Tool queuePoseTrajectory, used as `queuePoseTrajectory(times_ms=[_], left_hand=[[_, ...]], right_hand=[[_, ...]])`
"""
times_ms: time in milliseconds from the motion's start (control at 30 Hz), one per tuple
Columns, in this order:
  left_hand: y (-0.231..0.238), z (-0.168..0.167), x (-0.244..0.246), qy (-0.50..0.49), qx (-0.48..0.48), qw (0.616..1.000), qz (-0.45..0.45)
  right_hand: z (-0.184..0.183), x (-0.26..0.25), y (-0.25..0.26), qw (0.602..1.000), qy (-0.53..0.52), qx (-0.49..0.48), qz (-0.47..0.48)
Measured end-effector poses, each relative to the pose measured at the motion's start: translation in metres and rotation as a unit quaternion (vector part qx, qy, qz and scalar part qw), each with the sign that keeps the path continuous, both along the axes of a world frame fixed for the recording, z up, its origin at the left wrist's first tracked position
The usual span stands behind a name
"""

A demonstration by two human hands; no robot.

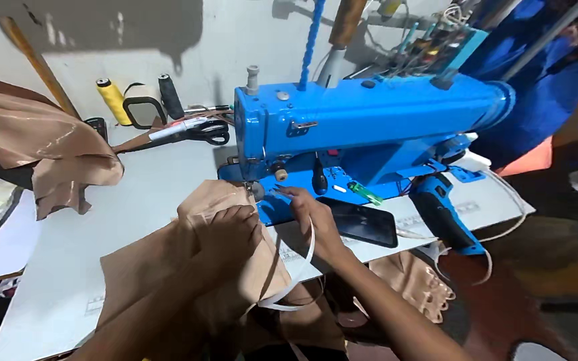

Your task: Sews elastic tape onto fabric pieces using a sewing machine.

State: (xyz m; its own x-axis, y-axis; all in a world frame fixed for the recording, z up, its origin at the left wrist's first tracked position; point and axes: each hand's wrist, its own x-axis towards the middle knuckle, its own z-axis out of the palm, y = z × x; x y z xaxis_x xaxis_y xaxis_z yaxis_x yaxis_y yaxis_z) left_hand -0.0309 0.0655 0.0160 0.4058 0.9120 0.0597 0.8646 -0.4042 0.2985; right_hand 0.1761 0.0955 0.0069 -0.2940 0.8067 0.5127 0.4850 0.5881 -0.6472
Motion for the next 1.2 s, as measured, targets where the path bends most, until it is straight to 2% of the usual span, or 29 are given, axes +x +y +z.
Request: queuePoseTrajectory(times_ms=[100,167,233,367,533,600,733,833,933,1067,1200], left_hand=[[0.015,-0.021,-0.012,-0.105,0.088,0.99,-0.038],[0.021,-0.031,-0.018,-0.13,0.121,0.982,-0.07],[0.021,-0.035,-0.021,-0.116,0.153,0.978,-0.078],[0.018,-0.042,-0.025,-0.111,0.179,0.975,-0.077],[0.02,-0.042,-0.028,-0.109,0.19,0.972,-0.087],[0.019,-0.042,-0.026,-0.095,0.207,0.97,-0.083],[0.021,-0.047,-0.027,-0.089,0.205,0.971,-0.084],[0.023,-0.049,-0.028,-0.126,0.179,0.973,-0.071],[0.023,-0.049,-0.028,-0.17,0.145,0.974,-0.05],[0.022,-0.05,-0.026,-0.179,0.14,0.973,-0.04],[0.021,-0.051,-0.023,-0.144,0.172,0.973,-0.054]], right_hand=[[-0.003,-0.003,0.002,0.999,0.037,-0.027,0.012],[-0.005,-0.005,0.004,0.998,0.032,-0.029,0.048],[-0.008,-0.007,0.007,0.997,0.03,-0.016,0.066],[-0.005,-0.011,0.012,0.999,0.035,-0.033,0.023],[-0.001,-0.016,0.02,0.992,0.048,-0.043,0.109],[-0.002,-0.018,0.023,0.991,0.052,-0.045,0.112],[-0.004,-0.021,0.03,0.995,-0.025,-0.003,0.096],[-0.005,-0.019,0.033,0.992,-0.079,0.002,0.094],[-0.008,-0.016,0.033,0.985,-0.102,0.042,0.132],[-0.01,-0.01,0.037,0.946,-0.187,0.137,0.228],[-0.001,-0.011,0.039,0.918,-0.249,0.186,0.247]])
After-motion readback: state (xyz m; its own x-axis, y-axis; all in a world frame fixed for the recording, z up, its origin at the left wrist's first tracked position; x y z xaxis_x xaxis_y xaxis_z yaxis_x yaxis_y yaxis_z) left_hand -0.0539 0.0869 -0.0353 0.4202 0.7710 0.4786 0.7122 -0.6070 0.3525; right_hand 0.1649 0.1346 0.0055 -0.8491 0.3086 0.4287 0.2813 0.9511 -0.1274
